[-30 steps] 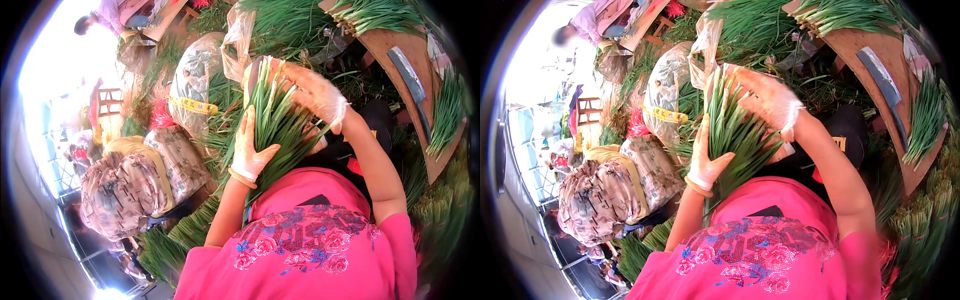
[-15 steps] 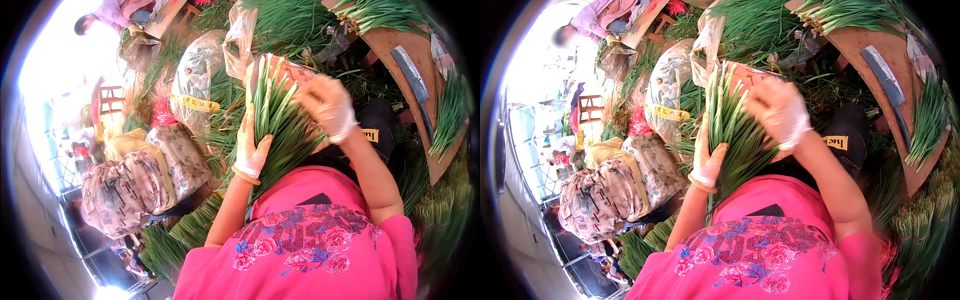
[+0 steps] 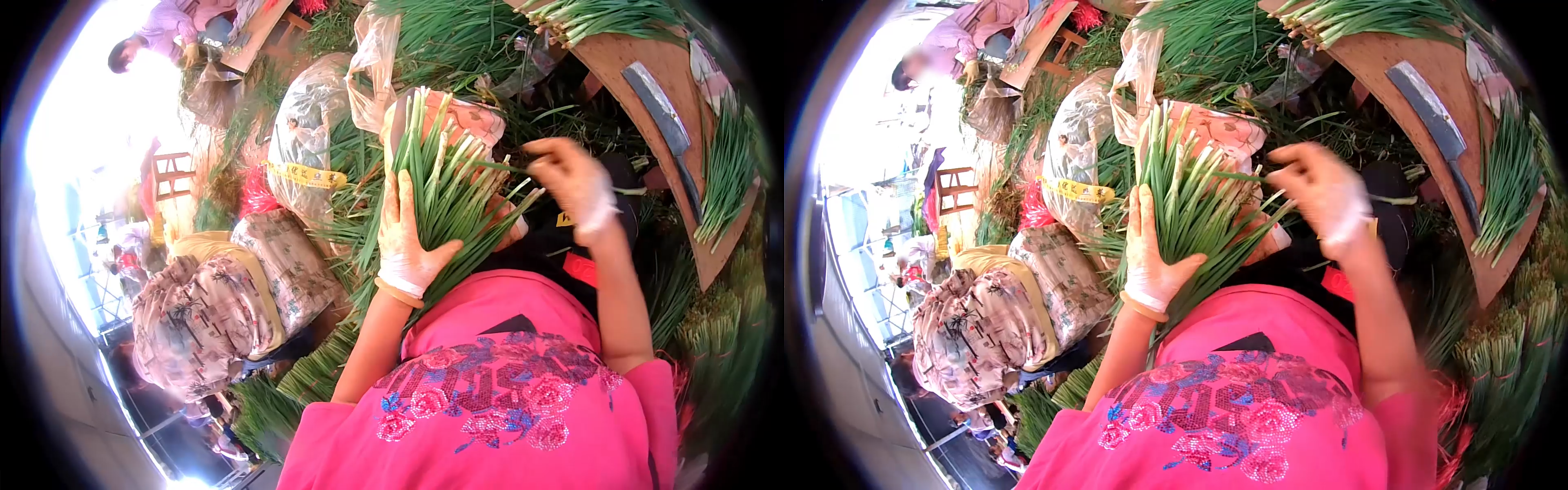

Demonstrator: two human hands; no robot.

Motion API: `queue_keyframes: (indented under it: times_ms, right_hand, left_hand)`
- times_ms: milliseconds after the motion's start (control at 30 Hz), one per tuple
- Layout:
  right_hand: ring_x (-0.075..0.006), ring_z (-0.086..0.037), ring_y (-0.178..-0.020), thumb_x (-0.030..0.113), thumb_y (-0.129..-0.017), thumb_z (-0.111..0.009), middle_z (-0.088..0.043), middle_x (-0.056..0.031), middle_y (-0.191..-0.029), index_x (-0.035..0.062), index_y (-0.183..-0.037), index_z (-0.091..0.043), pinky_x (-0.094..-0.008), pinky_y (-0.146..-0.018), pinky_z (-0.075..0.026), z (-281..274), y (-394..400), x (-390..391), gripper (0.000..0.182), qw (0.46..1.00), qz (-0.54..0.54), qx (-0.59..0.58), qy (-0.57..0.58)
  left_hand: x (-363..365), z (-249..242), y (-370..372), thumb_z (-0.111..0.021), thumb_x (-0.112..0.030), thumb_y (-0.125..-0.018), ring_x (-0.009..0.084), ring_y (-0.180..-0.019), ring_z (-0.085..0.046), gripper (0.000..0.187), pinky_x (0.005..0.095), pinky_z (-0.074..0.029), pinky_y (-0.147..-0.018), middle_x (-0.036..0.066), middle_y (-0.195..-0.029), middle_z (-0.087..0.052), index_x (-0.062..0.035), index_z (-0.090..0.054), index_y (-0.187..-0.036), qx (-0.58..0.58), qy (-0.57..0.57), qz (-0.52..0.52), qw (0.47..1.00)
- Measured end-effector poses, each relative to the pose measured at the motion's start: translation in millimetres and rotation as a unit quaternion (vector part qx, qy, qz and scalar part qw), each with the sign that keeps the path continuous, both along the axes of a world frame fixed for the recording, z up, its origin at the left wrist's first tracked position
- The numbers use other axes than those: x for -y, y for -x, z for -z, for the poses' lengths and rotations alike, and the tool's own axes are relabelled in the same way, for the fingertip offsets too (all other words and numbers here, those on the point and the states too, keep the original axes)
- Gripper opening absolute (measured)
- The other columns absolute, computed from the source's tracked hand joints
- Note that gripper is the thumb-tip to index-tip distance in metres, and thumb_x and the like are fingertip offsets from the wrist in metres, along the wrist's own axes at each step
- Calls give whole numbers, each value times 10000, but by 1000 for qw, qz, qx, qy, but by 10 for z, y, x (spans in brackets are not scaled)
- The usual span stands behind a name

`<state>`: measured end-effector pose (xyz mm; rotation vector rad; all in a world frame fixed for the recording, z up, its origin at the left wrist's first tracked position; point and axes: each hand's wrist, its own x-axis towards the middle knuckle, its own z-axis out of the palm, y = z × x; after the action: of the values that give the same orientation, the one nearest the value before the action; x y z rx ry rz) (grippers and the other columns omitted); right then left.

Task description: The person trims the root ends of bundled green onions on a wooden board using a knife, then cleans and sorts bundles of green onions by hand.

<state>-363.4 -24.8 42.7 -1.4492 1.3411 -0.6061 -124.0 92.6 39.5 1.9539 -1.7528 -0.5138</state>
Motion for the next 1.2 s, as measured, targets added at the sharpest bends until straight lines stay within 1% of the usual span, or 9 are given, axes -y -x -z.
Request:
queue_keyframes:
  times_ms: [133, 333, 400, 433, 533, 700, 833, 1000, 1200]
  right_hand:
    - [-119, -593, -786, 49, -826, -700, -630, -48, -927, 3, -1156, -575, -261, -721, -491, 491, -584, -155, 356, 919, 1, 322, -229]
    - [-85, -562, -699, 112, -859, -684, -601, 0, -805, 20, -944, -655, -231, -643, -479, 388, -433, -86, 129, 941, -67, 272, -190]
    - [-81, -570, -687, 104, -863, -675, -603, 2, -788, 19, -875, -678, -230, -640, -484, 327, -459, -118, 86, 950, -5, 242, -195]
    - [-128, -603, -716, 99, -820, -698, -600, -23, -760, 35, -819, -688, -274, -660, -500, 391, -481, -99, 65, 978, -52, 182, -89]
    - [-190, -622, -781, 86, -769, -714, -597, -57, -784, 46, -793, -694, -323, -709, -503, 385, -445, 83, 51, 893, -173, -65, 410]
    - [-129, -593, -772, 214, -949, -576, -636, -21, -832, 39, -887, -633, -286, -730, -480, 156, -92, 238, 194, 935, 98, 323, 108]
    - [-96, -515, -647, 211, -966, -542, -618, -44, -796, 58, -900, -617, -226, -534, -397, 395, 943, 661, 183, 754, 229, 614, 52]
    - [-60, -494, -620, 36, -848, -570, -622, -19, -823, 42, -992, -639, -203, -535, -387, 137, 737, 435, 159, 926, 225, 289, 92]
    - [-151, -610, -682, 144, -808, -658, -665, -76, -870, 76, -979, -697, -283, -622, -492, 73, -505, -61, 188, 973, -209, 60, 81]
  left_hand:
    - [-15, 222, -168, -618, 28, -740, 301, -1369, -331, 855, 368, -260, -1126, 211, -1485, -316, -11, -212, -1491, -60, 21, -41, 997]
    - [-13, 299, -288, -491, 92, -789, 228, -1323, -373, 781, 318, -270, -1102, 159, -1461, -364, 0, -180, -1499, -515, 23, -129, 847]
    - [29, 308, -208, -634, -12, -745, 301, -1334, -371, 883, 359, -293, -1099, 207, -1458, -358, -14, -176, -1500, -356, 31, -53, 932]
    - [9, 152, -131, -767, -155, -649, 405, -1331, -354, 1045, 410, -308, -1095, 261, -1458, -328, -20, -171, -1497, -43, 33, -1, 999]
    - [13, 76, 55, -787, -134, -595, 377, -1362, -313, 1081, 398, -251, -1130, 246, -1475, -305, 5, -193, -1487, 22, -29, -17, 999]
    - [48, 252, -168, -710, -109, -692, 361, -1374, -296, 947, 397, -227, -1136, 222, -1482, -313, 1, -210, -1488, -82, 19, -40, 996]
    - [11, 315, -229, -649, -146, -755, 352, -1369, -296, 873, 399, -224, -1131, 226, -1490, -296, -7, -203, -1492, -105, 27, -35, 993]
    - [50, 376, -279, -589, -97, -776, 281, -1384, -282, 816, 365, -191, -1144, 186, -1502, -295, 15, -209, -1489, -218, 59, -17, 974]
    - [46, 296, -204, -591, -91, -775, 317, -1358, -311, 809, 381, -222, -1128, 207, -1478, -317, 10, -217, -1486, -196, 53, -15, 979]
